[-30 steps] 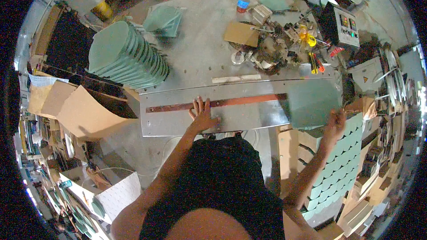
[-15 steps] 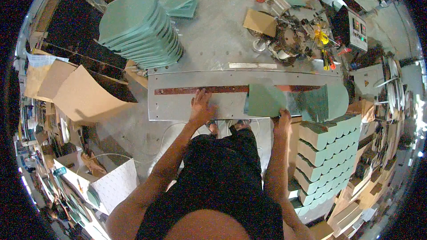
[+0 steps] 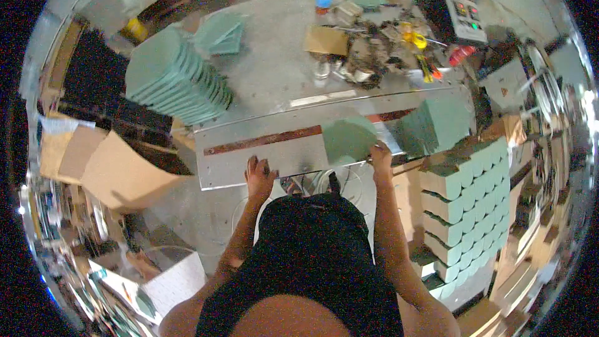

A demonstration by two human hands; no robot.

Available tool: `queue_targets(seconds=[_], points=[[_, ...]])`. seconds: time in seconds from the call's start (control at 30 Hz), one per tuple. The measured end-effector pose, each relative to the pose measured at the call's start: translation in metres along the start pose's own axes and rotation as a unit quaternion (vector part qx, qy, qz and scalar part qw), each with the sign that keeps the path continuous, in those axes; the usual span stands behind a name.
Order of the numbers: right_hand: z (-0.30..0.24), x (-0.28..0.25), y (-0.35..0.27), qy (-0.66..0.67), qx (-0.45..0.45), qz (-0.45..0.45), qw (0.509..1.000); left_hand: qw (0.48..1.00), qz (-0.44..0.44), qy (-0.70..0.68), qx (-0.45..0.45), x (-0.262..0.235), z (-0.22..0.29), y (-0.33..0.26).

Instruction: Trimming and stacking curved green furniture components in a manufacturing facility workshop.

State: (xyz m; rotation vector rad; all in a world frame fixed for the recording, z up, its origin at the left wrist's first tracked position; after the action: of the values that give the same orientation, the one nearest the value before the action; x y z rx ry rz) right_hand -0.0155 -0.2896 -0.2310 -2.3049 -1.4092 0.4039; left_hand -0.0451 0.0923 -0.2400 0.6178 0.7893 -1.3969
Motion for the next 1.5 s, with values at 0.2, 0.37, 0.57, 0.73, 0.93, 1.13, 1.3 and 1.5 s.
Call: queue_targets(seconds=[0.2,0.37,0.57,0.73,0.93,1.13,1.3,1.5], points=[[-0.022,-0.009,-0.009,0.028,0.012,0.018,0.999,0.998,-0.054,-0.006,0.006,0.001,0.007,-0.004],[-0.02,-0.017,0.027,-0.112,-0.11,-0.002,0.988,0.988,-0.13,0.076,0.014,0.008,0.015,-0.009],[-0.06,0.002,0.036,-0.316,-0.182,-0.03,0.931,0.972,-0.196,0.128,-0.027,0.016,0.011,-0.011],[-0.165,0.016,0.033,-0.327,-0.181,-0.075,0.924,0.967,-0.204,0.129,-0.083,0.026,0.021,-0.007],[-0.279,-0.004,0.133,-0.468,-0.334,0.076,0.815,0.955,-0.224,0.158,-0.11,0.034,0.019,-0.006],[-0.247,-0.126,0.308,-0.57,-0.236,0.154,0.772,0.954,-0.23,0.154,-0.118,0.034,0.03,0.001],[-0.204,-0.167,0.367,-0.588,-0.1,0.153,0.788,0.951,-0.226,0.17,-0.124,0.043,0.018,-0.002],[-0.197,-0.172,0.367,-0.379,-0.037,0.141,0.914,0.956,-0.213,0.152,-0.135,0.04,0.022,-0.001]])
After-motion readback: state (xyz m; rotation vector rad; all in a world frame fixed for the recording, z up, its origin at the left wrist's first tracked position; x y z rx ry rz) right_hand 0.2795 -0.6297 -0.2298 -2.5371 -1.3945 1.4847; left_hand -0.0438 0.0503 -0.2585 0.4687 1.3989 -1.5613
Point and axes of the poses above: each hand's wrist, its own y-axis towards the middle knuckle, its own x-axis out of the palm, z = x × y, the point moved 3 cm from there along y, towards the middle knuckle, and after that the axes turned 2 degrees about -z, right-handed, at the moved point
